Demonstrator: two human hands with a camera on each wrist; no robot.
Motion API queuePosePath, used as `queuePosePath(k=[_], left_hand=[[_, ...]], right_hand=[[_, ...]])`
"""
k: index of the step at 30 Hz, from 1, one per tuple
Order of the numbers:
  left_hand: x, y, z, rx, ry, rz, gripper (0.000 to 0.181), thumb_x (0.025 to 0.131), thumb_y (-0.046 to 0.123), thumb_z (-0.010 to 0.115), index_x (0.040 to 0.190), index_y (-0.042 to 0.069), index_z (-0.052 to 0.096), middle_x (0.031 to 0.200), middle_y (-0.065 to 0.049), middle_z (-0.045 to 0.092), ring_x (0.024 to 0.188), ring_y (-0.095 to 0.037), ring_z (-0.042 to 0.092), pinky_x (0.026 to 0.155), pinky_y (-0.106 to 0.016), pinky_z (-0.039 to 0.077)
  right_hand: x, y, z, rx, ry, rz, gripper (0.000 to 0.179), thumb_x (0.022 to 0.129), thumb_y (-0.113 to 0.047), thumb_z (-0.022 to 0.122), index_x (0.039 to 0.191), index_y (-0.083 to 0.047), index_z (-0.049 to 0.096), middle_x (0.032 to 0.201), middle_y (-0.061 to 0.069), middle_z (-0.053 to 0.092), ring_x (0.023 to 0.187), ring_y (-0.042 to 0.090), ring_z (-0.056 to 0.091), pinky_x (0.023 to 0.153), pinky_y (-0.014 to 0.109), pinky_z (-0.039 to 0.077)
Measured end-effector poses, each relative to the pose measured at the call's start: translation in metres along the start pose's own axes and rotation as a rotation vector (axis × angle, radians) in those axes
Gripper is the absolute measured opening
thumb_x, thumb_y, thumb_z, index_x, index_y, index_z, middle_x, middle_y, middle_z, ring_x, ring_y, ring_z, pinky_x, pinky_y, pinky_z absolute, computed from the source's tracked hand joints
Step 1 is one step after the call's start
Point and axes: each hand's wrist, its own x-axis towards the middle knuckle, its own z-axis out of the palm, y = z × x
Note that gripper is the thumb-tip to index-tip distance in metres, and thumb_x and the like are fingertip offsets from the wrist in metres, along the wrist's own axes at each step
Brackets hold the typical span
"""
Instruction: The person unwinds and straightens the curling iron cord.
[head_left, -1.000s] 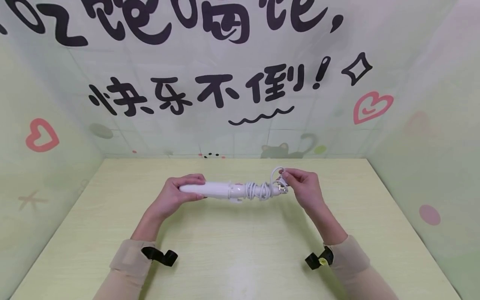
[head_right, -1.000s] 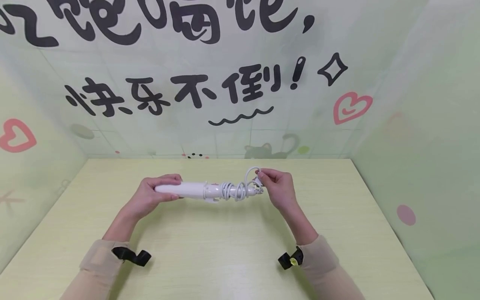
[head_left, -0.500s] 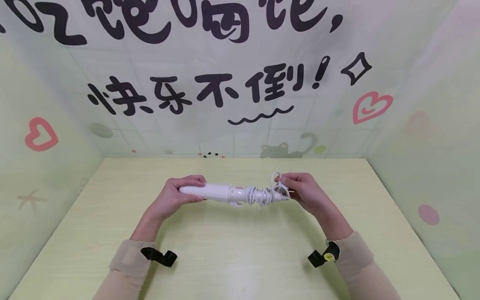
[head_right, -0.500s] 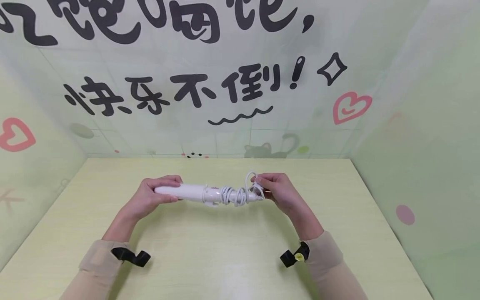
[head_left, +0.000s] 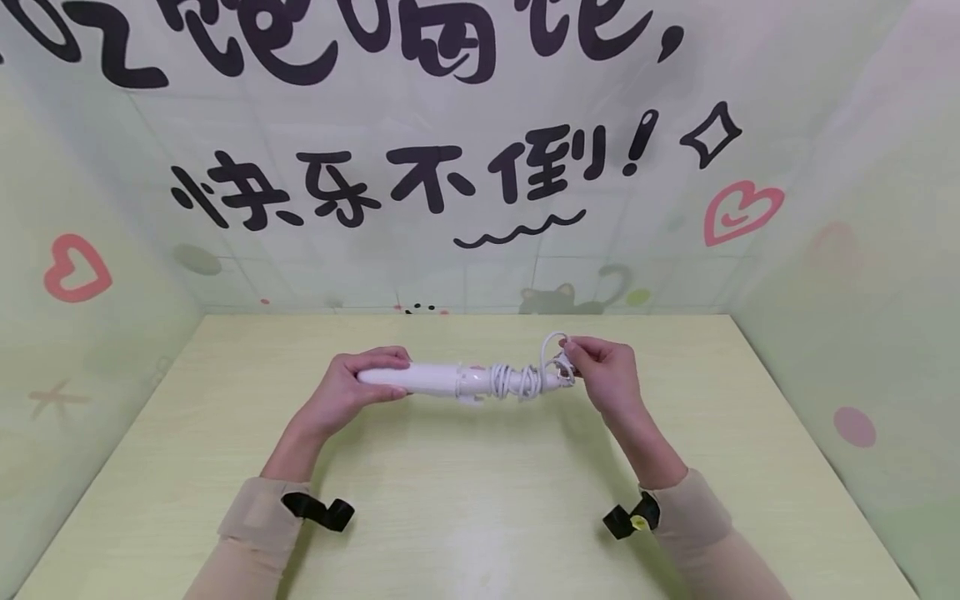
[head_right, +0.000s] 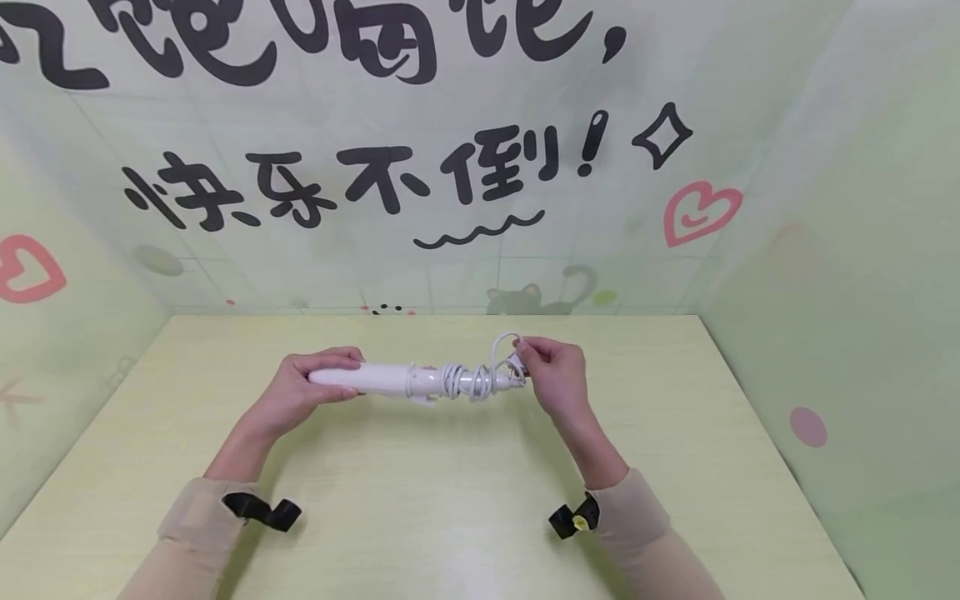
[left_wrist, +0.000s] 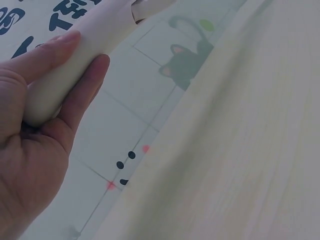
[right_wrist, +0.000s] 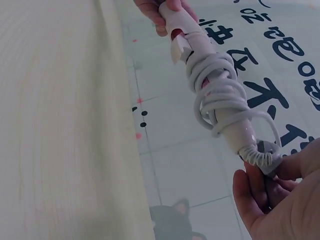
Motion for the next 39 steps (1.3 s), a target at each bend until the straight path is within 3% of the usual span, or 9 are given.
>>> queuePosePath(k=[4, 7, 18, 21, 27, 33, 39], left_hand=[[-0.001, -0.001, -0.002, -0.023, 0.025, -0.011, 0.036, 0.079, -0.003, 0.085, 0.114, 0.002, 0.078, 0.131, -0.013, 0.067, 0.129, -0.023, 0.053, 0.092, -0.030, 0.056], [-0.003, -0.002, -0.005, -0.036, 0.056, -0.010, 0.036, 0.079, -0.005, 0.084, 0.114, 0.004, 0.078, 0.131, -0.014, 0.067, 0.127, -0.022, 0.054, 0.091, -0.030, 0.057], [-0.008, 0.001, -0.014, -0.018, 0.094, -0.038, 0.037, 0.080, -0.002, 0.085, 0.115, 0.007, 0.079, 0.126, 0.003, 0.070, 0.125, -0.019, 0.054, 0.090, -0.027, 0.056], [-0.009, 0.001, -0.017, -0.030, 0.109, -0.033, 0.037, 0.080, -0.004, 0.084, 0.115, 0.006, 0.078, 0.126, 0.000, 0.070, 0.123, -0.020, 0.055, 0.090, -0.027, 0.057], [-0.010, 0.001, -0.021, -0.073, 0.137, -0.023, 0.037, 0.080, -0.009, 0.082, 0.114, 0.008, 0.079, 0.121, 0.006, 0.072, 0.122, -0.017, 0.056, 0.089, -0.026, 0.057], [-0.010, 0.002, -0.021, -0.123, 0.129, -0.018, 0.038, 0.080, -0.012, 0.081, 0.114, 0.005, 0.079, 0.122, 0.002, 0.071, 0.121, -0.020, 0.055, 0.089, -0.027, 0.058], [-0.010, 0.003, -0.021, -0.129, 0.129, -0.015, 0.038, 0.080, -0.012, 0.080, 0.114, 0.005, 0.079, 0.123, 0.000, 0.071, 0.120, -0.021, 0.055, 0.088, -0.028, 0.058]], right_hand=[[0.000, -0.001, 0.000, 0.043, 0.126, -0.042, 0.022, 0.099, 0.000, 0.064, 0.114, 0.015, 0.070, 0.105, 0.025, 0.074, 0.075, 0.004, 0.072, 0.074, 0.020, 0.059], [0.000, -0.001, -0.005, 0.054, 0.140, -0.069, 0.022, 0.100, -0.001, 0.065, 0.114, 0.015, 0.070, 0.100, 0.022, 0.075, 0.077, 0.004, 0.072, 0.079, 0.022, 0.059], [0.002, 0.006, -0.029, -0.058, 0.011, -0.119, 0.028, 0.102, -0.010, 0.064, 0.122, 0.010, 0.069, 0.106, 0.019, 0.076, 0.088, 0.002, 0.071, 0.089, 0.017, 0.052], [0.004, 0.010, -0.037, -0.058, -0.024, -0.093, 0.033, 0.103, -0.014, 0.064, 0.125, 0.010, 0.067, 0.104, 0.013, 0.077, 0.090, 0.004, 0.072, 0.090, 0.017, 0.052], [0.008, 0.020, -0.051, -0.024, -0.065, -0.032, 0.038, 0.104, -0.019, 0.063, 0.127, 0.012, 0.064, 0.096, -0.003, 0.078, 0.096, 0.009, 0.072, 0.091, 0.025, 0.055], [0.012, 0.030, -0.054, -0.027, -0.102, -0.036, 0.040, 0.105, -0.017, 0.063, 0.127, 0.015, 0.061, 0.102, 0.003, 0.077, 0.099, 0.013, 0.072, 0.090, 0.024, 0.055], [0.015, 0.039, -0.057, -0.053, -0.120, -0.043, 0.036, 0.104, -0.011, 0.062, 0.126, 0.018, 0.060, 0.110, 0.010, 0.076, 0.092, 0.004, 0.070, 0.090, 0.017, 0.053]])
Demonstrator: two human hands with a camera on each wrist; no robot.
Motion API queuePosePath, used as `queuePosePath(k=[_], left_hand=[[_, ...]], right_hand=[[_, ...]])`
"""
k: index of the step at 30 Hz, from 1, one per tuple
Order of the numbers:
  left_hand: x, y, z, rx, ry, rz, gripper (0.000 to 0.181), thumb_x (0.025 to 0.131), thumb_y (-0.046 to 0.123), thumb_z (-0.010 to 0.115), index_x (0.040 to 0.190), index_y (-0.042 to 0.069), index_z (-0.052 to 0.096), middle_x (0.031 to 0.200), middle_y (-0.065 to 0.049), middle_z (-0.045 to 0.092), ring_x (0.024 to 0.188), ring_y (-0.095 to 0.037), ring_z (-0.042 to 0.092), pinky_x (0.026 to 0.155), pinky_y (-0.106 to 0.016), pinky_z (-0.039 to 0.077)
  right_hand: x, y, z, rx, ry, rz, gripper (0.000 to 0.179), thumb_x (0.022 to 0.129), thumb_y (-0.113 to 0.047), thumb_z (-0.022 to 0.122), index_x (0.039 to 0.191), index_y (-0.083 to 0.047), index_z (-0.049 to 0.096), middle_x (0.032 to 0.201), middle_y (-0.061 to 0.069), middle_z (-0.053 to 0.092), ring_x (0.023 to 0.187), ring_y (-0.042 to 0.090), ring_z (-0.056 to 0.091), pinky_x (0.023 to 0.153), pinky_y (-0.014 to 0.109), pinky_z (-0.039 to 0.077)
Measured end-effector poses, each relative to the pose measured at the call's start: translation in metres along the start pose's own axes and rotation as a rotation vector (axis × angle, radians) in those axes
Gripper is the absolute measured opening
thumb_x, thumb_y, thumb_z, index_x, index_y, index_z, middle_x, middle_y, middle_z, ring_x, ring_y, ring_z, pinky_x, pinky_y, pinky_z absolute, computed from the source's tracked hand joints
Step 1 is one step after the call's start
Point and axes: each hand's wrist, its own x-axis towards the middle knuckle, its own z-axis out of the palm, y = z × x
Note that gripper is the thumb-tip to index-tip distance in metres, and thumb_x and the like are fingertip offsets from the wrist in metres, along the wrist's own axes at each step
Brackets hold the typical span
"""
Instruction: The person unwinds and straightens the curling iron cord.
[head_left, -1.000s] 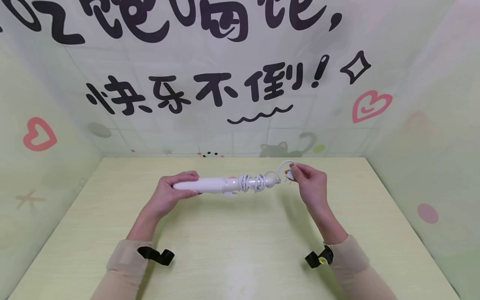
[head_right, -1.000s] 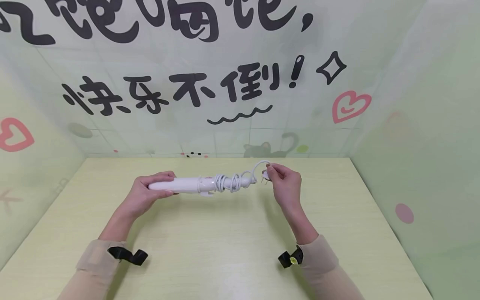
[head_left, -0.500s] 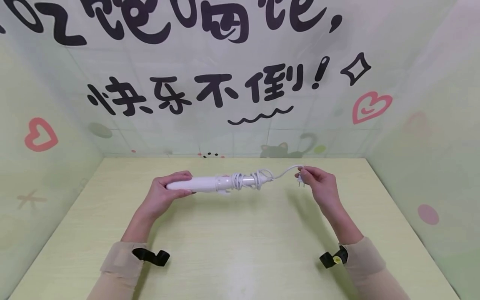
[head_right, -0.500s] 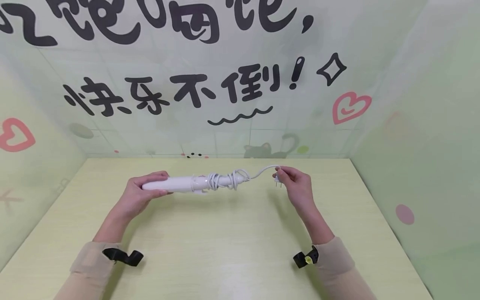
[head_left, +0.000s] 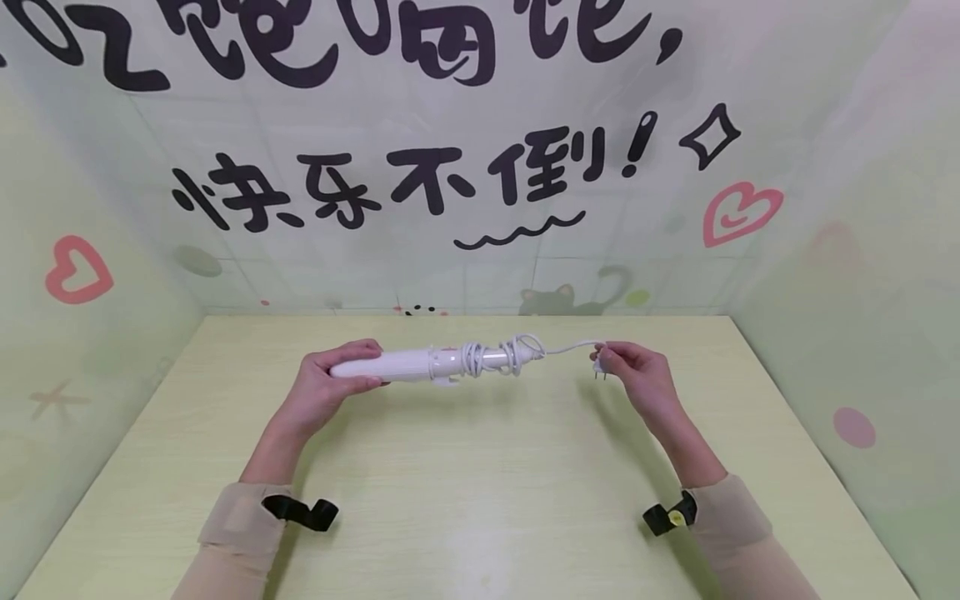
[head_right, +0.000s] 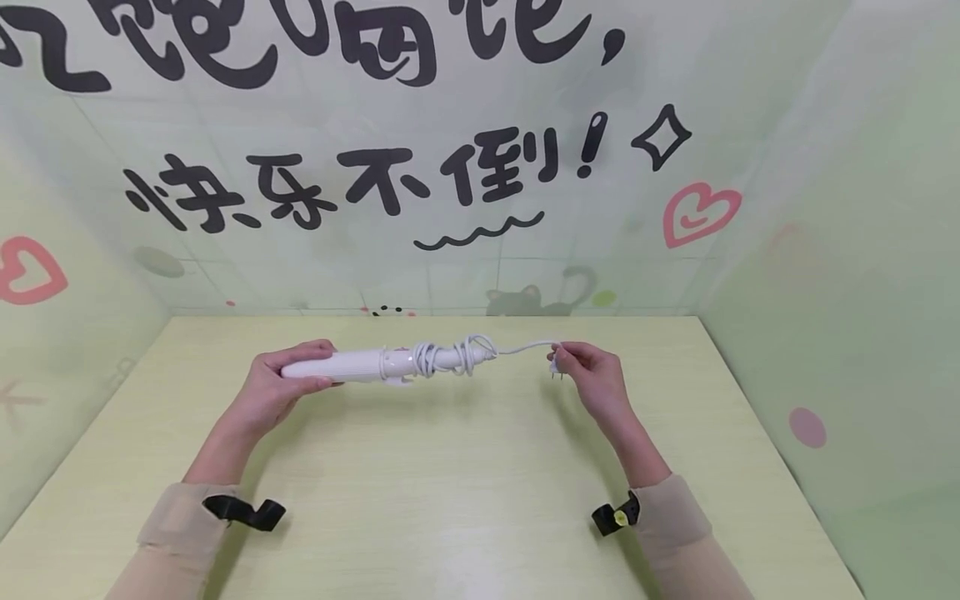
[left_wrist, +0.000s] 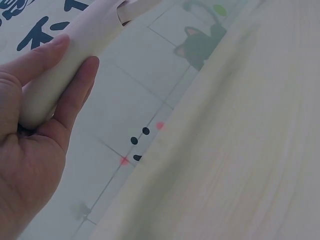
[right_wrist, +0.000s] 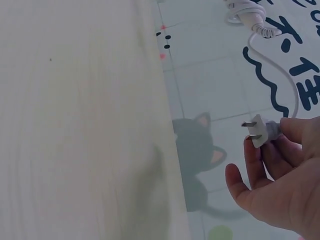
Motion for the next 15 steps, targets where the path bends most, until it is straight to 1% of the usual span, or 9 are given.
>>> queuePosePath(k=[2, 6, 11, 13, 15], left_hand=[[0.000, 0.000, 0.000, 0.000, 0.000, 0.000, 0.038, 0.080, -0.012, 0.080, 0.115, 0.005, 0.078, 0.123, -0.001, 0.071, 0.120, -0.021, 0.054, 0.088, -0.028, 0.058], [-0.001, 0.001, 0.000, 0.000, 0.001, 0.000, 0.038, 0.081, -0.013, 0.080, 0.115, 0.005, 0.078, 0.122, 0.002, 0.071, 0.120, -0.021, 0.054, 0.088, -0.027, 0.058], [-0.001, 0.001, 0.002, -0.019, -0.011, 0.008, 0.038, 0.081, -0.014, 0.078, 0.114, 0.006, 0.079, 0.120, 0.004, 0.071, 0.120, -0.021, 0.054, 0.088, -0.028, 0.059], [0.000, 0.000, 0.002, -0.021, -0.017, 0.015, 0.039, 0.081, -0.015, 0.078, 0.113, 0.006, 0.079, 0.120, 0.004, 0.072, 0.119, -0.020, 0.055, 0.087, -0.029, 0.059], [0.000, 0.000, 0.002, -0.022, -0.023, 0.022, 0.039, 0.080, -0.015, 0.078, 0.113, 0.006, 0.079, 0.121, 0.003, 0.071, 0.120, -0.019, 0.055, 0.087, -0.030, 0.059]], right_hand=[[0.000, 0.002, -0.001, -0.026, -0.018, -0.004, 0.034, 0.104, -0.009, 0.061, 0.125, 0.017, 0.062, 0.113, 0.014, 0.075, 0.092, 0.002, 0.069, 0.091, 0.017, 0.052], [0.000, 0.007, -0.004, -0.105, -0.068, 0.000, 0.031, 0.104, -0.010, 0.062, 0.124, 0.013, 0.065, 0.116, 0.021, 0.072, 0.096, 0.001, 0.067, 0.091, 0.015, 0.050], [-0.001, 0.013, -0.007, -0.180, -0.115, 0.004, 0.028, 0.104, -0.010, 0.061, 0.123, 0.010, 0.067, 0.118, 0.021, 0.072, 0.100, 0.004, 0.065, 0.090, 0.015, 0.050], [-0.001, 0.014, -0.007, -0.184, -0.125, -0.011, 0.028, 0.104, -0.009, 0.061, 0.123, 0.010, 0.067, 0.119, 0.022, 0.071, 0.104, 0.011, 0.067, 0.090, 0.015, 0.050], [0.000, 0.016, -0.007, -0.182, -0.131, -0.032, 0.027, 0.104, -0.008, 0.060, 0.123, 0.011, 0.067, 0.120, 0.023, 0.070, 0.105, 0.014, 0.067, 0.091, 0.015, 0.050]])
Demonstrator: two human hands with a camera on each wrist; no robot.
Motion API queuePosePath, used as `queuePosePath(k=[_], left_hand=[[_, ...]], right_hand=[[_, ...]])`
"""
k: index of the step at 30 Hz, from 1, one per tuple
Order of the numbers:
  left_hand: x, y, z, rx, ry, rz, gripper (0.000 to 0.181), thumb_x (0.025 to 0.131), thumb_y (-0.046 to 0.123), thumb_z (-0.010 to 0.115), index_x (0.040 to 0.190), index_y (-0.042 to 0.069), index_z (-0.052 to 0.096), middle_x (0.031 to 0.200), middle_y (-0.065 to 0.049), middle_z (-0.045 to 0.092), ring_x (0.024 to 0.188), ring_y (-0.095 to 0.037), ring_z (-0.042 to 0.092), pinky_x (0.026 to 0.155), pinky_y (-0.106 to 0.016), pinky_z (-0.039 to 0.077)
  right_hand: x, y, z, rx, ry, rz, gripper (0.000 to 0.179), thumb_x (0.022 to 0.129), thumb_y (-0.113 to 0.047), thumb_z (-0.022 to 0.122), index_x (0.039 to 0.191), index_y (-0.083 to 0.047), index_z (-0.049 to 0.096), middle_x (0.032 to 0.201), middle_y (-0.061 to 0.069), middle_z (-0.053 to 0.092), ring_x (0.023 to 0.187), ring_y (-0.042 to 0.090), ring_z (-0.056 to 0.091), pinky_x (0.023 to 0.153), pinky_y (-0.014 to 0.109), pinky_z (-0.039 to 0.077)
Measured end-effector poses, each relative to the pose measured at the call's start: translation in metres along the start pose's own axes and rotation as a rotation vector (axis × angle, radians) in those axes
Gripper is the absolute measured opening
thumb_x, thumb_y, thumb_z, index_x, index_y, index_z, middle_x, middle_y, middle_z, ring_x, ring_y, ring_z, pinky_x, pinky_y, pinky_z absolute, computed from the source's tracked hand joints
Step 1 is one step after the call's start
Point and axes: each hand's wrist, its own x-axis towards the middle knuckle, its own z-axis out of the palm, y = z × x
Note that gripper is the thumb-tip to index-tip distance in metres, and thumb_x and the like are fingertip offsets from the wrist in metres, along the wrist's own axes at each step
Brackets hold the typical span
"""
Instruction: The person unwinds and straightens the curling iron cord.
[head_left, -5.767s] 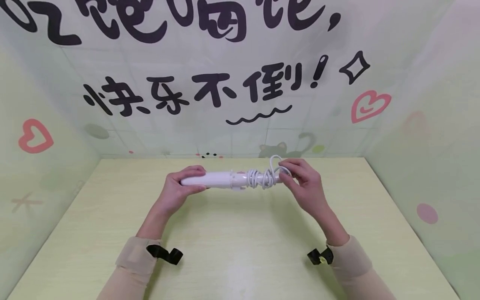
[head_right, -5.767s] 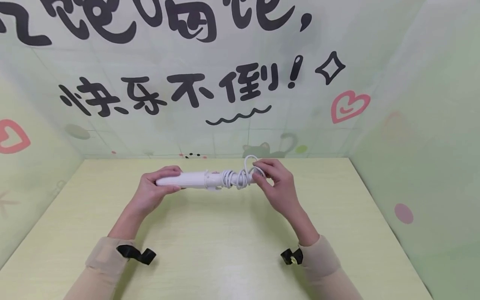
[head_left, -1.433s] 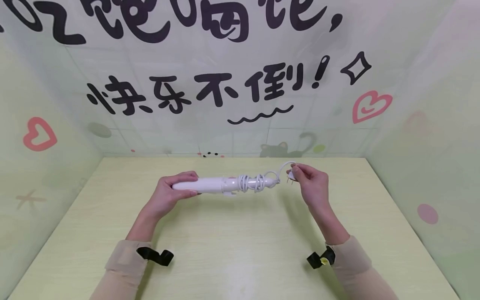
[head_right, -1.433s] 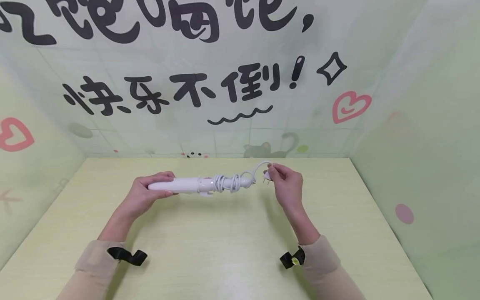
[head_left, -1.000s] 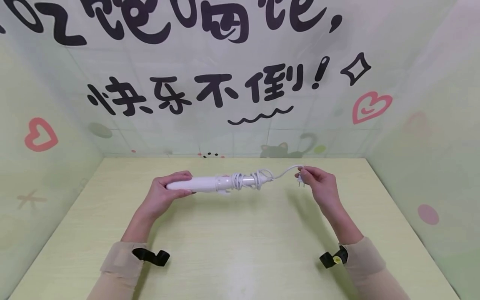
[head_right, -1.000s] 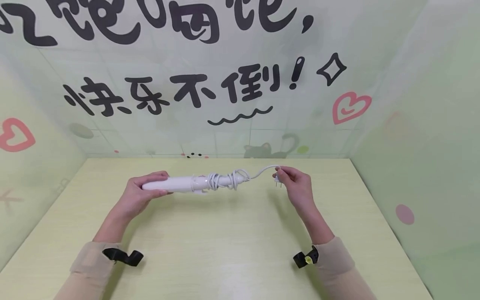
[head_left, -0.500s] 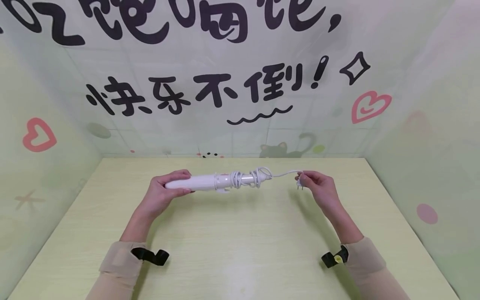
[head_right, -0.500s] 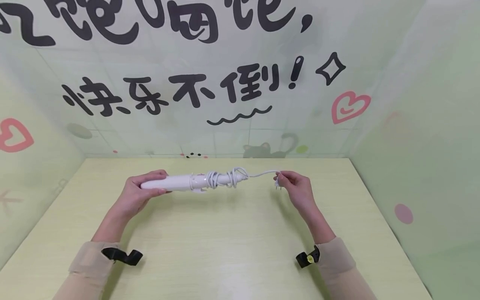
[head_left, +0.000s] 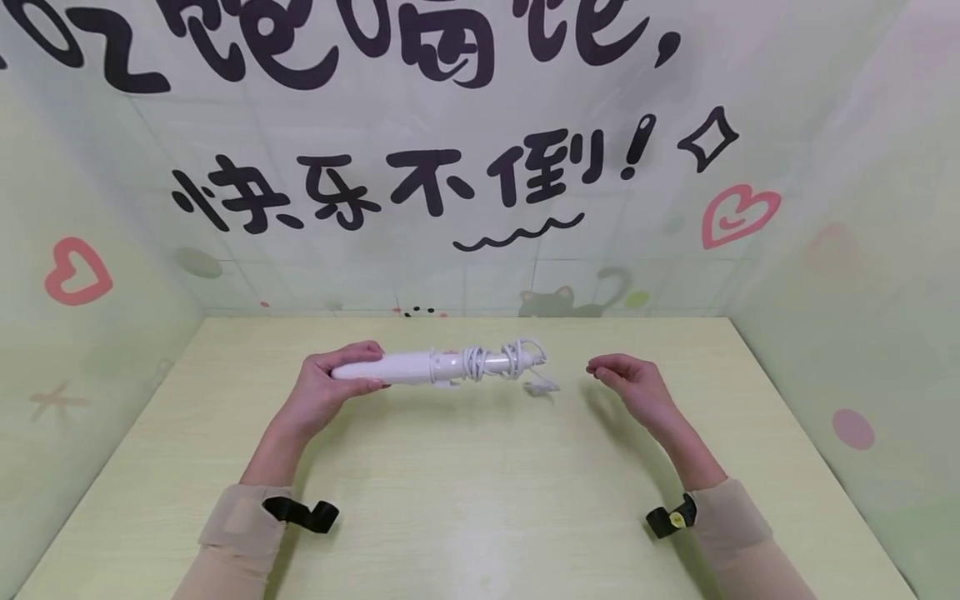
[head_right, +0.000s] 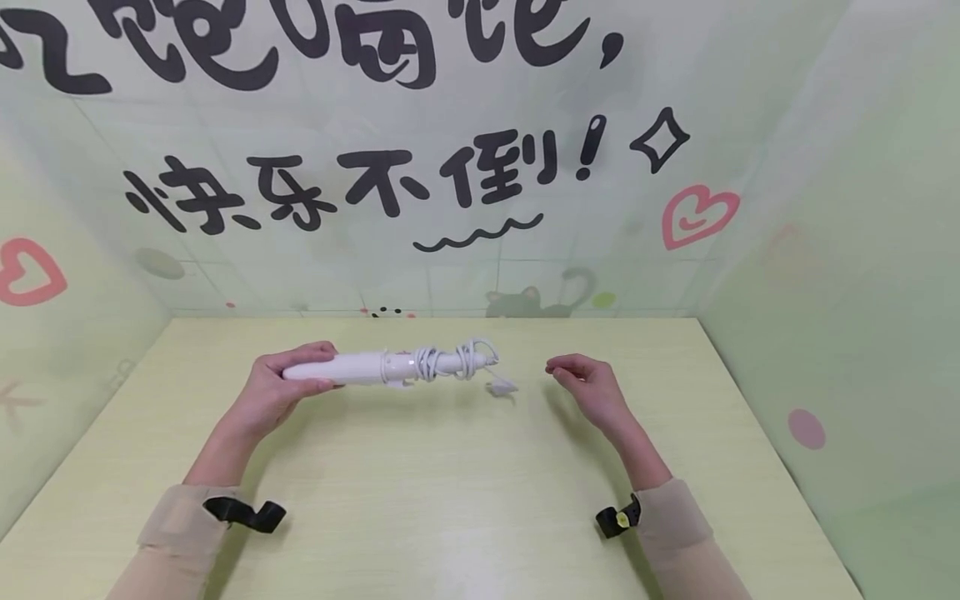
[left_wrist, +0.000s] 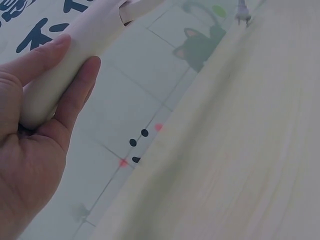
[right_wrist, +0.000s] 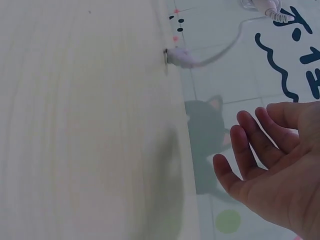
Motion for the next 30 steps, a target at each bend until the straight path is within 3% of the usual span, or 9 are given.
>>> queuePosePath(k=[3, 10, 14, 21, 26, 30], left_hand=[[0.000, -0.001, -0.001, -0.003, -0.008, 0.006, 0.039, 0.080, -0.015, 0.078, 0.113, 0.006, 0.079, 0.122, 0.003, 0.071, 0.120, -0.019, 0.056, 0.088, -0.030, 0.059], [0.000, 0.002, 0.000, 0.047, -0.027, -0.021, 0.037, 0.081, -0.010, 0.080, 0.112, 0.010, 0.080, 0.125, -0.001, 0.070, 0.123, -0.022, 0.053, 0.091, -0.029, 0.057], [0.001, 0.004, 0.002, 0.087, -0.040, -0.026, 0.036, 0.080, -0.007, 0.082, 0.113, 0.007, 0.079, 0.128, -0.006, 0.068, 0.123, -0.024, 0.054, 0.091, -0.029, 0.057], [0.000, 0.005, 0.005, 0.120, -0.072, -0.010, 0.034, 0.081, -0.008, 0.081, 0.112, 0.005, 0.079, 0.124, 0.000, 0.069, 0.124, -0.022, 0.054, 0.090, -0.029, 0.057], [0.000, 0.005, 0.007, 0.126, -0.078, -0.003, 0.034, 0.081, -0.007, 0.081, 0.112, 0.005, 0.079, 0.128, -0.008, 0.068, 0.126, -0.020, 0.054, 0.091, -0.028, 0.056], [0.000, 0.005, 0.007, 0.125, -0.075, 0.000, 0.035, 0.080, -0.007, 0.081, 0.111, 0.007, 0.079, 0.128, -0.006, 0.068, 0.125, -0.019, 0.055, 0.091, -0.028, 0.056]], right_hand=[[0.004, -0.002, 0.003, 0.023, 0.003, -0.031, 0.028, 0.104, -0.007, 0.060, 0.124, 0.012, 0.065, 0.120, 0.025, 0.069, 0.108, 0.022, 0.068, 0.092, 0.016, 0.051], [0.014, -0.017, 0.022, 0.124, -0.039, -0.131, 0.028, 0.104, -0.005, 0.058, 0.123, 0.016, 0.063, 0.117, 0.029, 0.069, 0.097, 0.009, 0.069, 0.089, 0.022, 0.056], [0.019, -0.025, 0.035, 0.196, -0.104, -0.188, 0.029, 0.106, -0.004, 0.055, 0.124, 0.018, 0.061, 0.117, 0.031, 0.067, 0.099, 0.018, 0.070, 0.089, 0.028, 0.058], [0.026, -0.038, 0.050, 0.281, -0.239, -0.215, 0.038, 0.110, -0.014, 0.049, 0.133, 0.014, 0.057, 0.128, 0.030, 0.063, 0.116, 0.023, 0.066, 0.106, 0.055, 0.047], [0.027, -0.042, 0.056, 0.355, -0.334, -0.210, 0.042, 0.110, -0.018, 0.047, 0.136, 0.014, 0.054, 0.128, 0.029, 0.064, 0.120, 0.028, 0.063, 0.100, 0.041, 0.054], [0.027, -0.042, 0.056, 0.439, -0.403, -0.205, 0.043, 0.110, -0.017, 0.046, 0.133, 0.018, 0.053, 0.122, 0.014, 0.071, 0.113, 0.020, 0.066, 0.089, 0.028, 0.057]])
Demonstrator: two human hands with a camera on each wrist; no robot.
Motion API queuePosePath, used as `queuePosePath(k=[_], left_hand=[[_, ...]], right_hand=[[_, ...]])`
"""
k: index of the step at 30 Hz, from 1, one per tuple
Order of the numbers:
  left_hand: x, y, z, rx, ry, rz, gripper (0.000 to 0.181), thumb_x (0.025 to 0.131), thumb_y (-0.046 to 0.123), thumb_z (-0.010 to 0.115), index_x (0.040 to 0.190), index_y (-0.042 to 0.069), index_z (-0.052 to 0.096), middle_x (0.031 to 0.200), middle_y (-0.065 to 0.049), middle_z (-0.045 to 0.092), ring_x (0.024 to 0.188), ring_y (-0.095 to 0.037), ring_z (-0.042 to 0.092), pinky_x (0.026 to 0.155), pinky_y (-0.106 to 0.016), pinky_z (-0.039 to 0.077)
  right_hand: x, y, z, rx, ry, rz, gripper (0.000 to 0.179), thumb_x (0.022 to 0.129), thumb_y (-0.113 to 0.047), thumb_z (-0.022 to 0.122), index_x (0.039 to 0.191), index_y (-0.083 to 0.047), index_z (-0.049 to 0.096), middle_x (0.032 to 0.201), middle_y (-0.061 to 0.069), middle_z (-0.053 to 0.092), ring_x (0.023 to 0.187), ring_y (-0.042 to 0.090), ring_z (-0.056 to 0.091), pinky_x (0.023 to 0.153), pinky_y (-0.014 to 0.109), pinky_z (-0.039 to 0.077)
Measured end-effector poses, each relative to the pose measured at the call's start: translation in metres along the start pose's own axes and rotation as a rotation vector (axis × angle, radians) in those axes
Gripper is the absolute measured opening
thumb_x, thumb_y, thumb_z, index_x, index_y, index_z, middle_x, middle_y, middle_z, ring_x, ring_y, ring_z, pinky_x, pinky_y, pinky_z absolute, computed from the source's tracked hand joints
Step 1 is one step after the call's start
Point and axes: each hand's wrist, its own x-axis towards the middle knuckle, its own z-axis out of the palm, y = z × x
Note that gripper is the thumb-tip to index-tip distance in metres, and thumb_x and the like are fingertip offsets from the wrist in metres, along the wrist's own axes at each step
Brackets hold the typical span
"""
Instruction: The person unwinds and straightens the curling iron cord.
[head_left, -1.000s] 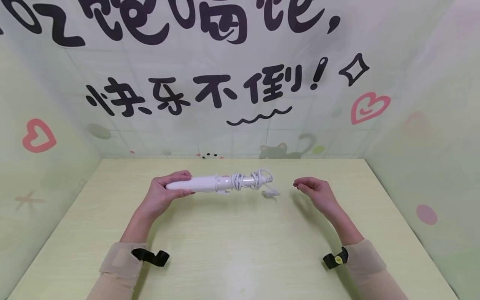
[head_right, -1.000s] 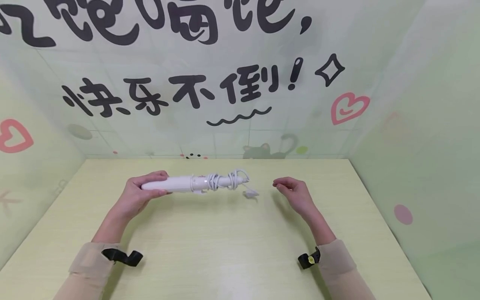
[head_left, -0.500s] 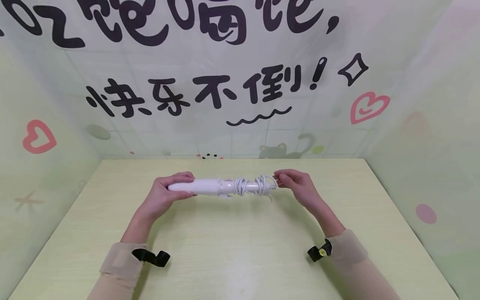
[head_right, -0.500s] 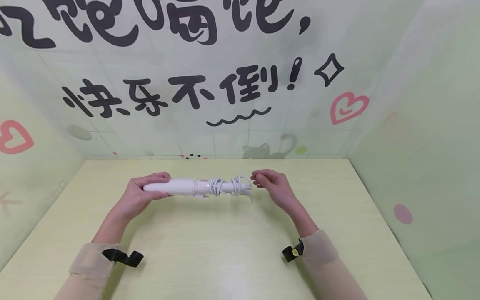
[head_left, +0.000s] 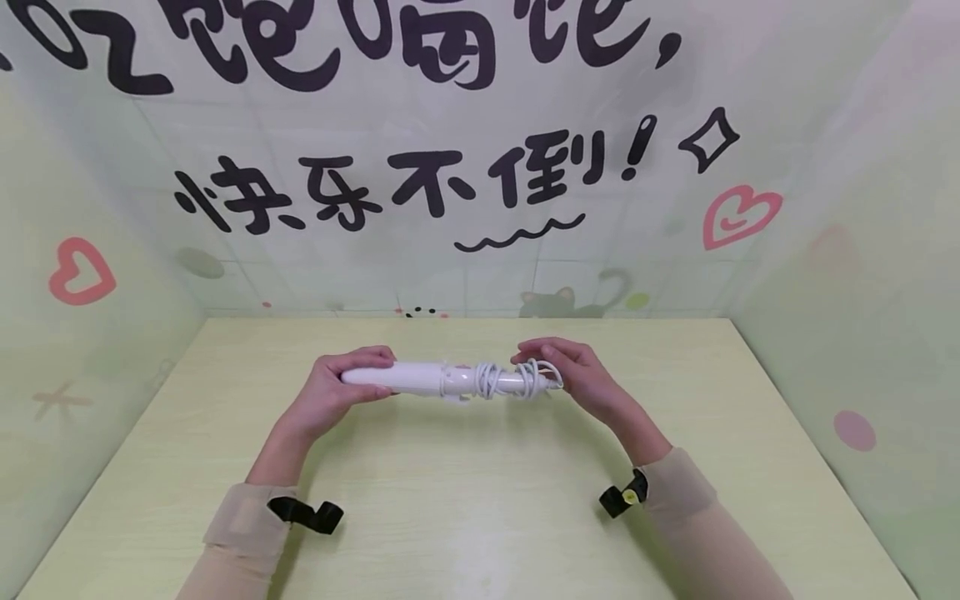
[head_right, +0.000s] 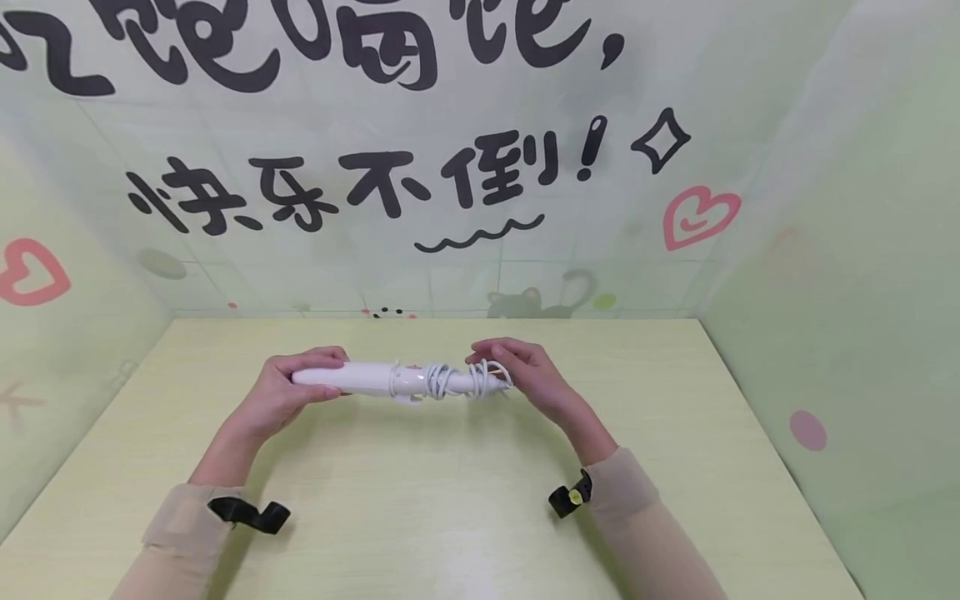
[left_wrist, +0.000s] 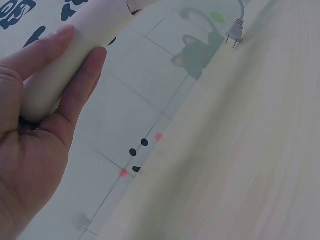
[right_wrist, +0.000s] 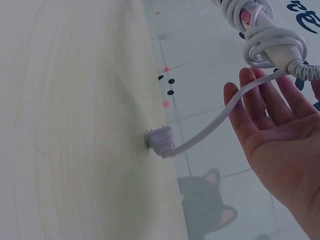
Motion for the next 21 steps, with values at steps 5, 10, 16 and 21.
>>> queuePosePath(k=[5, 10, 16, 21], left_hand=[[-0.0005, -0.0007, -0.0006, -0.006, -0.001, 0.004, 0.035, 0.080, -0.008, 0.081, 0.111, 0.008, 0.080, 0.125, 0.001, 0.069, 0.125, -0.018, 0.055, 0.091, -0.029, 0.057], [-0.0008, -0.0031, -0.0018, -0.024, -0.008, 0.004, 0.035, 0.079, -0.009, 0.081, 0.110, 0.008, 0.080, 0.125, 0.003, 0.070, 0.125, -0.016, 0.055, 0.092, -0.029, 0.056], [-0.0014, -0.0058, -0.0043, -0.020, -0.006, 0.000, 0.034, 0.078, -0.009, 0.082, 0.109, 0.006, 0.080, 0.125, 0.001, 0.069, 0.127, -0.017, 0.054, 0.093, -0.029, 0.056], [-0.0018, -0.0072, -0.0072, 0.014, 0.000, -0.005, 0.035, 0.079, -0.007, 0.083, 0.112, 0.005, 0.079, 0.128, -0.004, 0.069, 0.128, -0.016, 0.053, 0.092, -0.027, 0.056]], right_hand=[[-0.0038, -0.0004, -0.0023, 0.080, -0.029, 0.016, 0.031, 0.110, -0.017, 0.048, 0.122, 0.001, 0.071, 0.115, 0.002, 0.073, 0.106, 0.015, 0.066, 0.085, 0.024, 0.057], [-0.0065, -0.0009, -0.0034, 0.083, -0.003, 0.053, 0.029, 0.109, -0.013, 0.049, 0.112, -0.019, 0.077, 0.114, 0.001, 0.072, 0.102, 0.015, 0.063, 0.081, 0.023, 0.056], [-0.0097, -0.0022, -0.0059, 0.003, 0.076, 0.103, 0.024, 0.105, -0.004, 0.053, 0.114, -0.001, 0.075, 0.109, 0.002, 0.071, 0.095, 0.019, 0.060, 0.076, 0.022, 0.054], [-0.0105, -0.0033, -0.0076, -0.098, 0.132, 0.118, 0.025, 0.102, 0.001, 0.057, 0.122, 0.016, 0.064, 0.105, 0.003, 0.070, 0.088, 0.015, 0.061, 0.072, 0.023, 0.054]])
